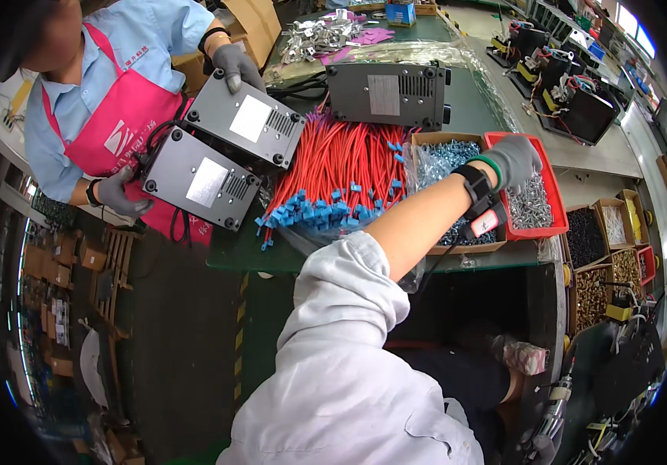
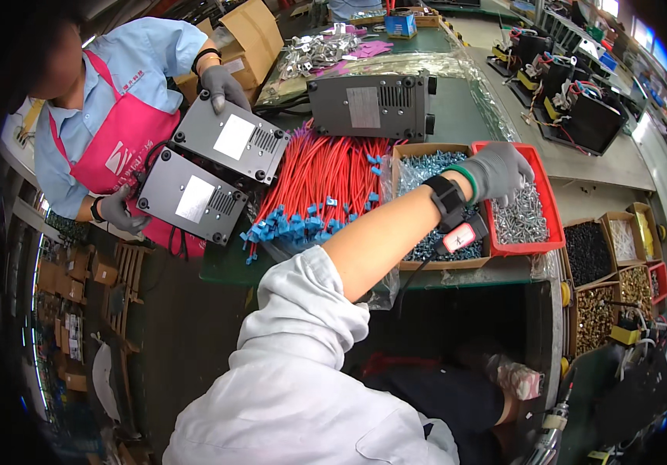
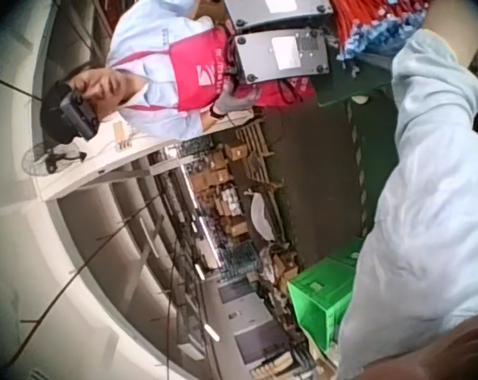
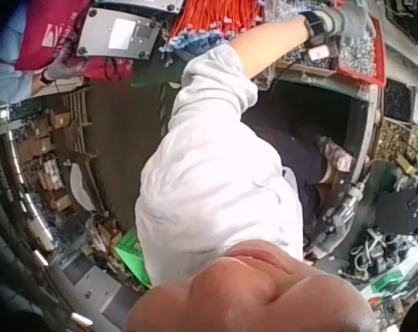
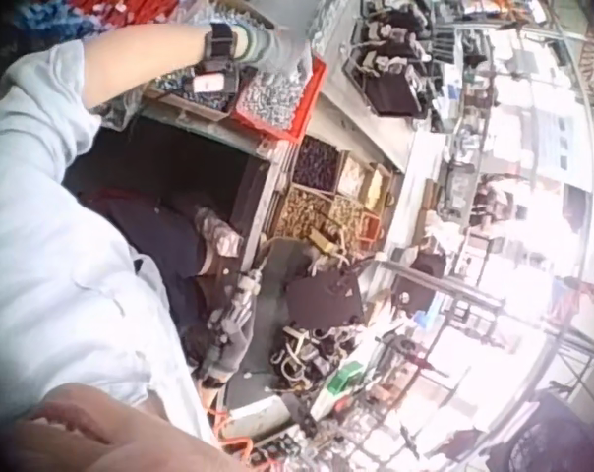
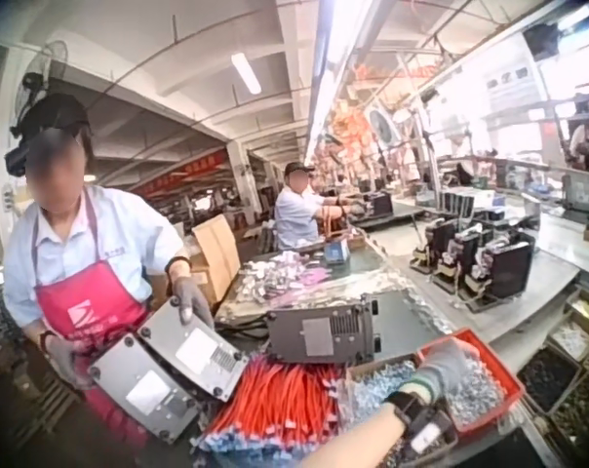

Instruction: Assembling components and internal wiring for an electronic inverter unit on a factory assembly line.

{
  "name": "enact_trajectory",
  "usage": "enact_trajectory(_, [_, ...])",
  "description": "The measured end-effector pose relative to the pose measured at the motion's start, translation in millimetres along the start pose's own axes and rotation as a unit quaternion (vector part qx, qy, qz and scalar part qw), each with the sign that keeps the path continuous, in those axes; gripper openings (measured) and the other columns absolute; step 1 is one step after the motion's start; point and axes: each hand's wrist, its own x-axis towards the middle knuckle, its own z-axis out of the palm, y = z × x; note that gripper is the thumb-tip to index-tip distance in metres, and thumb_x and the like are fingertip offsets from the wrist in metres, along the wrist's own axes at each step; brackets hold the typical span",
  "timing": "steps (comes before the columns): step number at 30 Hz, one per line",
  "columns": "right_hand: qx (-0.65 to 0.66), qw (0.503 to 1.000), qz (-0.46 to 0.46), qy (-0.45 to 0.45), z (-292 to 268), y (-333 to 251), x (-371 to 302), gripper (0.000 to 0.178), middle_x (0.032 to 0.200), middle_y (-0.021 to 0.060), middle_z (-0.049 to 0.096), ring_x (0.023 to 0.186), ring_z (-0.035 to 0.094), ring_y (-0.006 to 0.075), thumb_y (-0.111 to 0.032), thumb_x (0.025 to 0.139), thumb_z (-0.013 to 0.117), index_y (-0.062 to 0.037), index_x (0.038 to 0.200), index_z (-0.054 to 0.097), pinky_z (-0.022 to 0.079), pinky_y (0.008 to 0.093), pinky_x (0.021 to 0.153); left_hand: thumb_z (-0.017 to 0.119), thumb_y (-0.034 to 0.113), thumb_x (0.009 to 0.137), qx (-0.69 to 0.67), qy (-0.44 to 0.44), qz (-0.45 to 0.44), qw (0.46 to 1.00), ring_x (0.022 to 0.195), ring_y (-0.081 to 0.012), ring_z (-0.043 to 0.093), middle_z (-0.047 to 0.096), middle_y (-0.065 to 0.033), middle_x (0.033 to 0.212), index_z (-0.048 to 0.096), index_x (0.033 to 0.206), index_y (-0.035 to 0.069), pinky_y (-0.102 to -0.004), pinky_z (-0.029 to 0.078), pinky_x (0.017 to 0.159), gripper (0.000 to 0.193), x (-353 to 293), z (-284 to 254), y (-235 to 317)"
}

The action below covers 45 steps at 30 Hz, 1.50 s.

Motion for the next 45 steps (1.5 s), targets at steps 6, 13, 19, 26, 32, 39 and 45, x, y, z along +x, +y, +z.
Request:
enact_trajectory(6, [-0.001,1.000,-0.010,-0.001,13.9,-2.3,-7.7,0.040,0.078,0.0093,0.058,0.061,0.054,0.0165,-0.016,0.079,0.060,0.0044,0.113,0.051,0.043,0.0237,0.051,0.050,-0.001,0.088,-0.601,0.122,-0.186,0.768,0.057,-0.0218,0.063,0.063,-0.0132,0.077,0.060,0.101,0.001,-0.0284,0.053,0.044,0.017,-10.8,2.2,-4.5])
enact_trajectory(13, [-0.021,0.999,-0.020,-0.018,31.0,-8.2,-20.9,0.040,0.077,0.0088,0.058,0.061,0.054,0.0163,-0.016,0.079,0.060,0.0043,0.113,0.051,0.042,0.0234,0.051,0.052,0.014,0.090,-0.751,0.076,-0.183,0.630,0.056,-0.0132,0.050,0.056,-0.0040,0.074,0.057,0.099,0.006,-0.0231,0.038,0.040,0.012,-17.2,2.3,10.7])
enact_trajectory(19, [0.048,0.996,-0.053,0.049,23.2,2.4,-24.0,0.043,0.083,0.0096,0.063,0.063,0.055,0.0155,-0.021,0.081,0.058,0.0047,0.116,0.055,0.045,0.0239,0.056,0.052,0.024,0.096,-0.818,0.064,-0.096,0.563,0.052,-0.0117,0.048,0.054,-0.0022,0.069,0.057,0.094,0.007,-0.0220,0.034,0.038,0.018,-7.1,21.6,15.1])
enact_trajectory(26, [0.192,0.965,-0.137,-0.116,52.8,-27.9,-11.2,0.085,0.101,0.0263,0.061,0.058,0.065,0.0254,-0.008,0.061,0.064,0.0153,0.134,0.030,0.055,0.0287,0.047,0.060,0.028,0.092,-0.912,0.099,-0.053,0.395,0.062,-0.0150,0.056,0.063,-0.0052,0.078,0.060,0.093,0.005,-0.0222,0.043,0.047,0.024,-16.0,24.2,47.0])
enact_trajectory(32, [0.154,0.952,-0.122,-0.233,151.7,-81.8,-5.4,0.099,0.107,0.0249,0.059,0.074,0.066,0.0231,-0.007,0.052,0.071,0.0129,0.139,0.027,0.051,0.0257,0.045,0.050,0.035,0.098,-0.900,-0.048,0.054,0.429,0.045,-0.0051,0.027,0.029,0.0081,0.056,0.065,0.104,0.007,-0.0200,0.027,0.040,0.033,-62.1,10.8,46.9])
enact_trajectory(39, [0.011,0.922,-0.073,-0.381,203.5,-88.9,23.2,0.098,0.125,0.0174,0.052,0.104,0.059,0.0235,-0.008,0.057,0.070,0.0078,0.144,0.027,0.046,0.0329,0.091,0.054,0.040,0.096,-0.843,0.046,-0.052,0.534,0.042,-0.0041,0.034,0.042,0.0075,0.055,0.065,0.093,0.010,-0.0180,0.029,0.033,0.032,-133.4,-24.4,75.5])
enact_trajectory(45, [0.005,0.909,-0.067,-0.411,232.1,-80.8,35.2,0.097,0.127,0.0171,0.052,0.107,0.058,0.0248,-0.007,0.059,0.070,0.0071,0.144,0.027,0.044,0.0358,0.097,0.055,0.041,0.095,-0.840,0.067,-0.026,0.538,0.043,-0.0048,0.039,0.049,0.0050,0.058,0.066,0.086,0.010,-0.0180,0.031,0.033,0.035,-157.7,-38.2,56.5])
